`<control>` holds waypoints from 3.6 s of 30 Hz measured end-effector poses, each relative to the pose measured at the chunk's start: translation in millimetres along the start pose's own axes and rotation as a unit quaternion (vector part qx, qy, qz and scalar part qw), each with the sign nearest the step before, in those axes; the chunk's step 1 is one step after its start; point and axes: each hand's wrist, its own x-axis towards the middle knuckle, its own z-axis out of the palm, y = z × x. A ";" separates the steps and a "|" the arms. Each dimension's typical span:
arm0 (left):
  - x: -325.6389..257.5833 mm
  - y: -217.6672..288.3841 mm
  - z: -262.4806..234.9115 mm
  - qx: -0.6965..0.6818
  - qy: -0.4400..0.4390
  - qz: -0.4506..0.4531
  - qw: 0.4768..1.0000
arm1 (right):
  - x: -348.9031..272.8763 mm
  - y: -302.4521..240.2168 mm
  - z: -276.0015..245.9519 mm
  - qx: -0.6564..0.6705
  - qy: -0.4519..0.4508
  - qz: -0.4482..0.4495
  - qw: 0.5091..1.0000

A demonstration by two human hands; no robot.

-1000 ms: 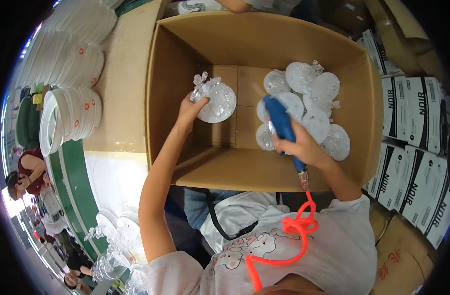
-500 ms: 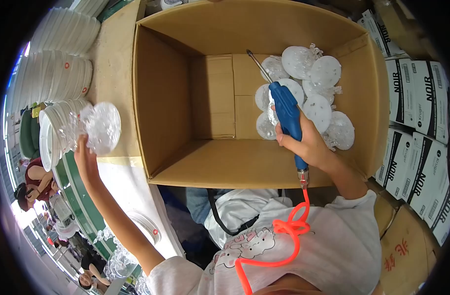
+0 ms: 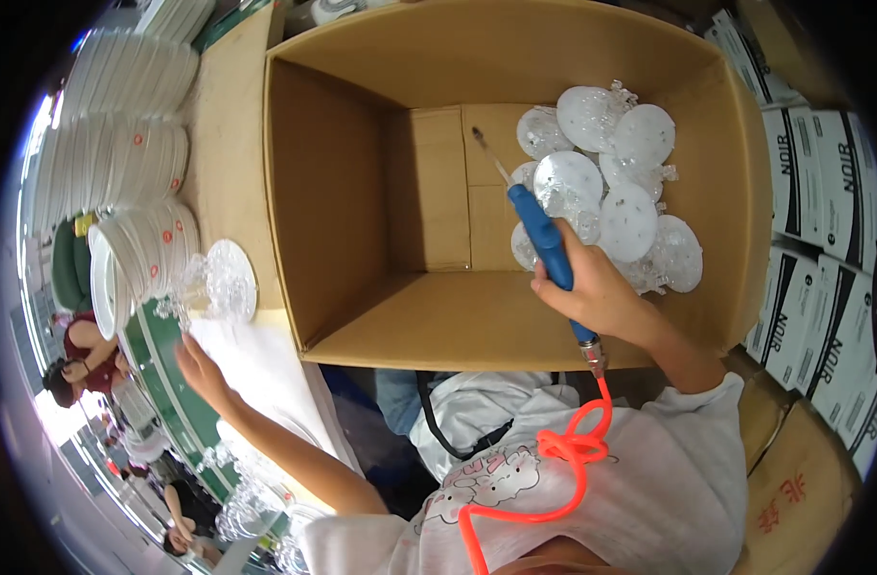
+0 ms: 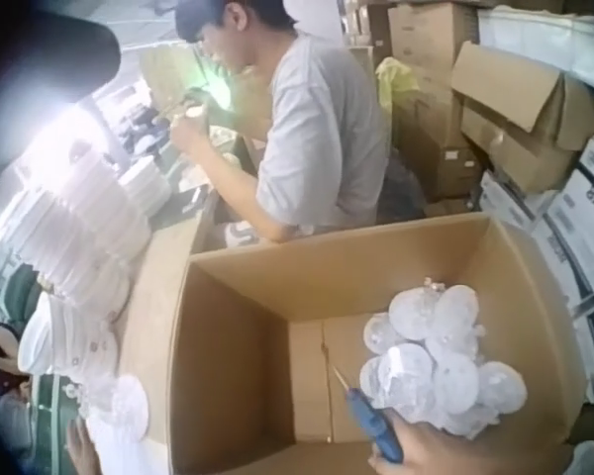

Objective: Assembling decorative light fixtures by cleaning components with an air gun and placing glass domes over bases.

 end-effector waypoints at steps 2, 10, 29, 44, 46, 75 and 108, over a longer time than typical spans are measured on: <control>-57.8 62.8 21.7 0.182 0.194 0.157 0.951 | 2.2 3.1 -0.3 -0.058 -0.027 0.050 0.997; -161.2 204.2 217.3 0.005 -0.389 0.318 0.864 | 2.0 14.7 -4.9 0.221 0.109 -0.105 0.963; -134.3 173.8 237.8 -0.117 -0.683 0.000 0.721 | 14.5 11.5 -12.1 0.049 0.120 -0.050 0.990; -97.2 183.1 159.2 -0.237 -0.740 -0.014 0.629 | 14.9 16.5 1.3 0.230 0.090 0.004 0.969; -114.1 175.2 168.8 -0.406 -0.699 -0.118 0.576 | 14.7 15.0 -0.8 0.255 0.084 0.041 0.962; -69.8 112.2 293.0 -0.277 -0.533 -0.187 0.777 | 17.8 24.7 25.8 -0.067 -0.121 0.005 0.990; -84.9 50.5 341.7 -0.231 -0.475 -0.182 0.829 | 9.3 31.2 36.9 -0.168 -0.167 -0.060 0.970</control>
